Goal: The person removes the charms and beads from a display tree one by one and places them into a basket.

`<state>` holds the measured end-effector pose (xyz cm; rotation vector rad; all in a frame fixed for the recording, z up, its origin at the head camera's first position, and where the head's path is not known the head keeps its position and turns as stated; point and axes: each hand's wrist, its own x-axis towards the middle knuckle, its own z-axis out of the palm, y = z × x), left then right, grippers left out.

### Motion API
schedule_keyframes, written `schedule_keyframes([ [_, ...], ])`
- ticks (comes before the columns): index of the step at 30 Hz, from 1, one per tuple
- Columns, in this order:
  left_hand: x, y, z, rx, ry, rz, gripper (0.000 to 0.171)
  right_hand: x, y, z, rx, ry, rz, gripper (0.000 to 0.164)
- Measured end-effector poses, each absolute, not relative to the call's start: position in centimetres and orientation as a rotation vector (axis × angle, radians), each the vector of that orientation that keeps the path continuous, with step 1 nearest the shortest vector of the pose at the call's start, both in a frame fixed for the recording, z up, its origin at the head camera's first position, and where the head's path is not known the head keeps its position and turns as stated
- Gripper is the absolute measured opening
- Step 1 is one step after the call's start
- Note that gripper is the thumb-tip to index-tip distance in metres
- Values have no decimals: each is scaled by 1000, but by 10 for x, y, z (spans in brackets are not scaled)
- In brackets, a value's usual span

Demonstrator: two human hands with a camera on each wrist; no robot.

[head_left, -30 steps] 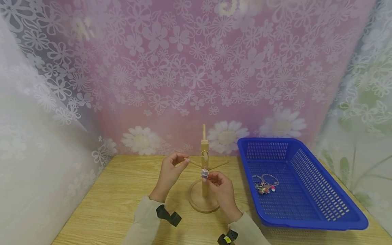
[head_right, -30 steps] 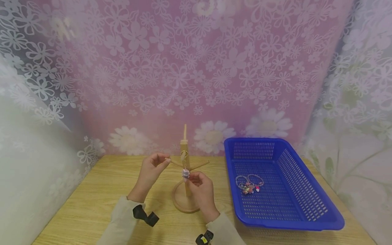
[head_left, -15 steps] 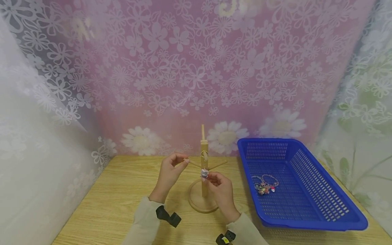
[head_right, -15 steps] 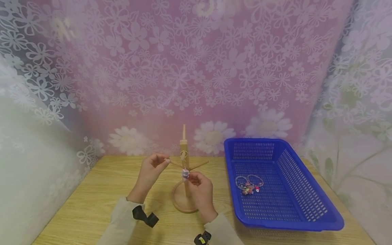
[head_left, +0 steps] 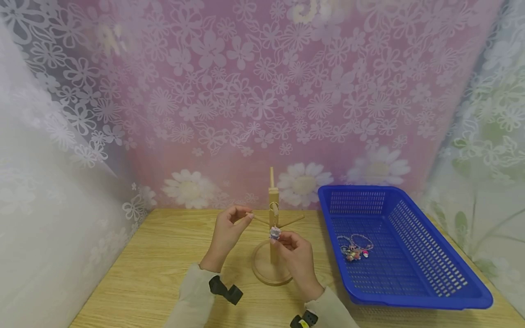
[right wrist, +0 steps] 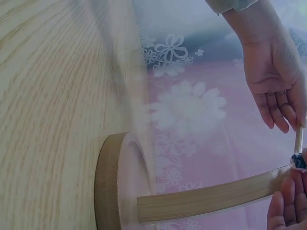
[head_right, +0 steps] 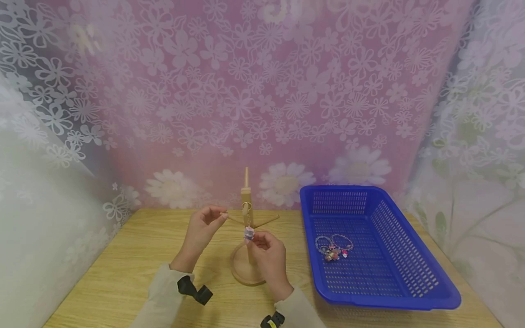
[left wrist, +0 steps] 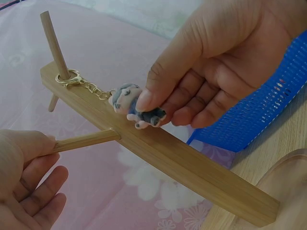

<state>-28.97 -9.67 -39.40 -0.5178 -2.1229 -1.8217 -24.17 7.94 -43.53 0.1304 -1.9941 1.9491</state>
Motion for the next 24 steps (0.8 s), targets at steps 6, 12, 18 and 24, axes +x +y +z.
schedule_keyframes([
  [6,-290,-96,-396,-508,-2114,-1826,14,-237,80,-431,151,-2002,1948,19],
  [12,-290,-97,-396,-511,-2120,-1823,12,-234,81,-430,228,-1982,1893,15],
  [18,-289,-97,-395,-539,-2097,-1817,11,-233,83,-428,324,-1951,1842,12],
  [24,-289,-96,-395,-514,-2113,-1820,12,-226,85,-416,286,-1969,1896,14],
])
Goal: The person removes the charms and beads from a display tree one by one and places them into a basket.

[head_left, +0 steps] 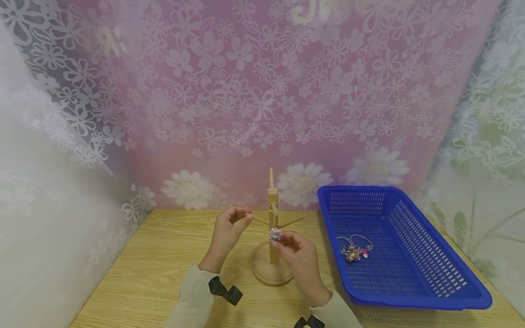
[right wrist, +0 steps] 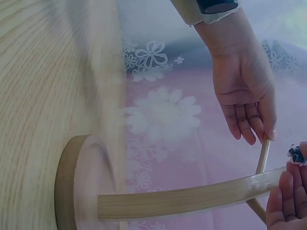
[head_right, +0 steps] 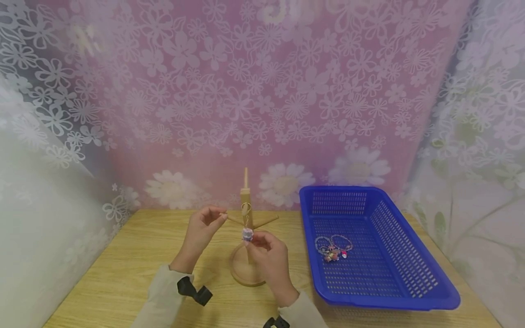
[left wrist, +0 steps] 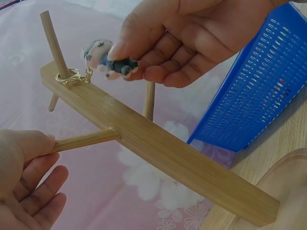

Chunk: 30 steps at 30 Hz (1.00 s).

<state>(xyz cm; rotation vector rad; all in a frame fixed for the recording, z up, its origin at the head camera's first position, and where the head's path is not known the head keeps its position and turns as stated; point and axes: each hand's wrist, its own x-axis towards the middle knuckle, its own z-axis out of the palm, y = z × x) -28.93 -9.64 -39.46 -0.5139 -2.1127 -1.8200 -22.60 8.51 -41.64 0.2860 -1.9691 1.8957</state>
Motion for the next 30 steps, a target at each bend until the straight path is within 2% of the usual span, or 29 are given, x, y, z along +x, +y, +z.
schedule_keyframes([
  [12,-268,-93,-368,-522,-2145,-1801,11,-218,87,-406,323,-1991,1856,16],
  [22,-287,-96,-393,-495,-2126,-1829,13,-213,89,-404,403,-1956,1837,14],
  [30,-290,-97,-396,-516,-2116,-1831,13,-210,91,-402,439,-1961,1832,14],
])
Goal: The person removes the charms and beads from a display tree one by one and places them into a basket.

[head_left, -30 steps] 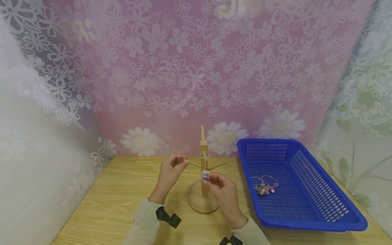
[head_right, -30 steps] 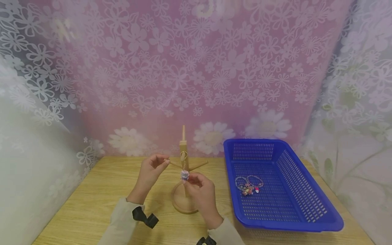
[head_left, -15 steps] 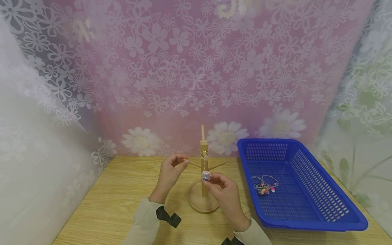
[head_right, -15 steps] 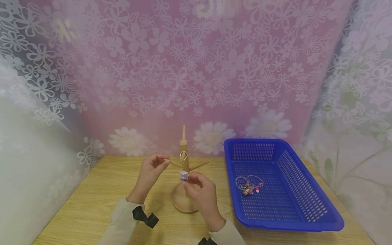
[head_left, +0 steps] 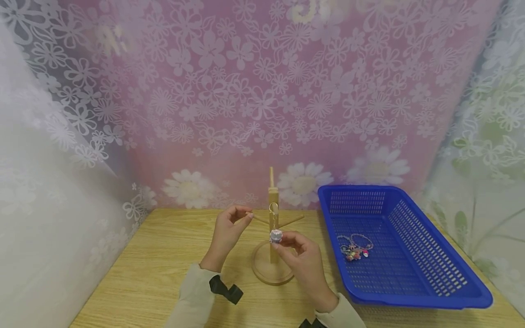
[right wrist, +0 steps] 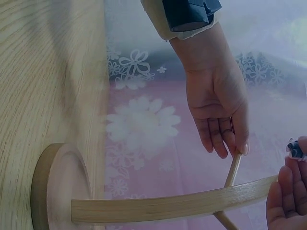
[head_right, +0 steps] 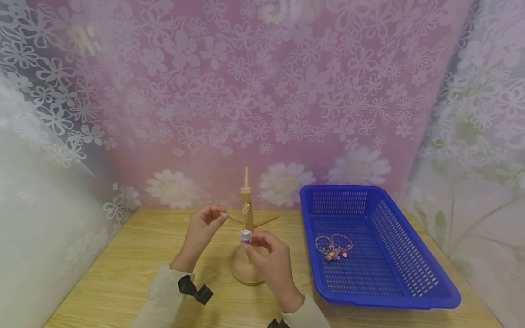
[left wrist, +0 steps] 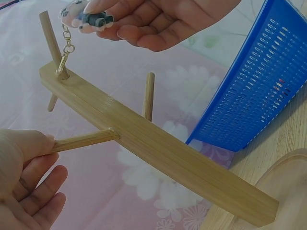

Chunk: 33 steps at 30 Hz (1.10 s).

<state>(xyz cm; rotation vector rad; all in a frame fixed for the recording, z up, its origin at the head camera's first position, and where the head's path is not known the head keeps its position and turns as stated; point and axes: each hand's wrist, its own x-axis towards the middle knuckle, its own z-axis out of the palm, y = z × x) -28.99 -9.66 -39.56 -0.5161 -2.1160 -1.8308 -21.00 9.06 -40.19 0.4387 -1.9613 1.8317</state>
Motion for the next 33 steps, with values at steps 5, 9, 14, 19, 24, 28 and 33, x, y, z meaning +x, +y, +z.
schedule_keyframes([
  [5,-291,-96,-396,-519,-2117,-1827,12,-208,91,-402,473,-1958,1799,14],
  [9,-290,-96,-396,-521,-2115,-1830,12,-206,91,-401,517,-1936,1797,14],
  [14,-290,-96,-396,-524,-2114,-1825,13,-203,91,-400,565,-1905,1813,14],
  [19,-291,-95,-396,-520,-2113,-1833,13,-201,91,-399,621,-1856,1790,16],
  [24,-291,-95,-397,-503,-2106,-1853,13,-199,91,-398,698,-1800,1759,18],
  [28,-290,-95,-397,-496,-2090,-1849,14,-198,91,-397,755,-1769,1761,18],
  [33,-290,-95,-397,-500,-2091,-1829,13,-195,92,-394,775,-1756,1771,18],
])
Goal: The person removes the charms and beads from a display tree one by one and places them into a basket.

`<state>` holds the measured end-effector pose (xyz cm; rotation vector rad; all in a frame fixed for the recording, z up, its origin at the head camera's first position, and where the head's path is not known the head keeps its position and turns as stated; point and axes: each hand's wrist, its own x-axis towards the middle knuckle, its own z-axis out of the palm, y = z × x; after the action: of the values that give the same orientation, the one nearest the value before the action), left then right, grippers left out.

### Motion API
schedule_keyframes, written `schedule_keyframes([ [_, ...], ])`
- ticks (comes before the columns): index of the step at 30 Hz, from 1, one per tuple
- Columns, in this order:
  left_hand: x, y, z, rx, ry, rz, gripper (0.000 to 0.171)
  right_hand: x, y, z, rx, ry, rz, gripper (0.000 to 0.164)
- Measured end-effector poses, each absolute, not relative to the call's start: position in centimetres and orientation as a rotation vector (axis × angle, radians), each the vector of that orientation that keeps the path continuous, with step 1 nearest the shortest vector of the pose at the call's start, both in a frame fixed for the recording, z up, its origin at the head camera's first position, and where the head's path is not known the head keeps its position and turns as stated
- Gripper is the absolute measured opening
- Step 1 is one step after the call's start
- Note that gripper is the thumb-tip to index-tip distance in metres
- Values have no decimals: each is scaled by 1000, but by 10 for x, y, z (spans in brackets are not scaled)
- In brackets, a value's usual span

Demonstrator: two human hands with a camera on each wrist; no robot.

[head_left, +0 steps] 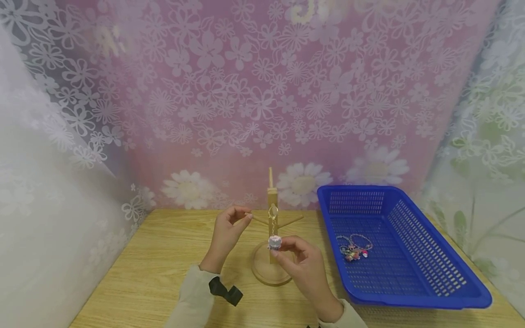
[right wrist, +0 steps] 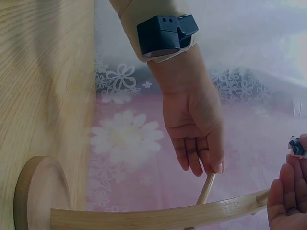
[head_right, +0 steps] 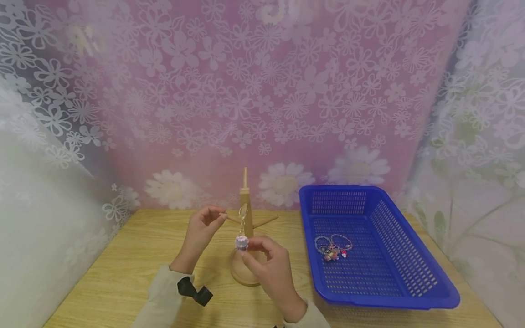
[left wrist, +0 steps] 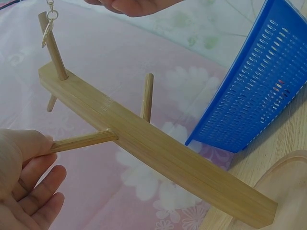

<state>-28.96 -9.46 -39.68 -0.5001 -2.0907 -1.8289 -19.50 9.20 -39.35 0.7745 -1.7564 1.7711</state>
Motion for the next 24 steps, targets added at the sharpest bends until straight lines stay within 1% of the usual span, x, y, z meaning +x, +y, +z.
schedule_keyframes([
  [9,-287,-93,-394,-483,-2104,-1817,12,-189,93,-384,803,-1783,1758,17],
  [12,-281,-92,-385,-476,-2120,-1827,12,-187,94,-381,833,-1762,1750,17],
  [17,-267,-91,-371,-481,-2133,-1833,12,-182,94,-378,864,-1758,1746,19],
  [24,-266,-91,-370,-492,-2120,-1839,11,-178,95,-376,969,-1707,1768,24],
])
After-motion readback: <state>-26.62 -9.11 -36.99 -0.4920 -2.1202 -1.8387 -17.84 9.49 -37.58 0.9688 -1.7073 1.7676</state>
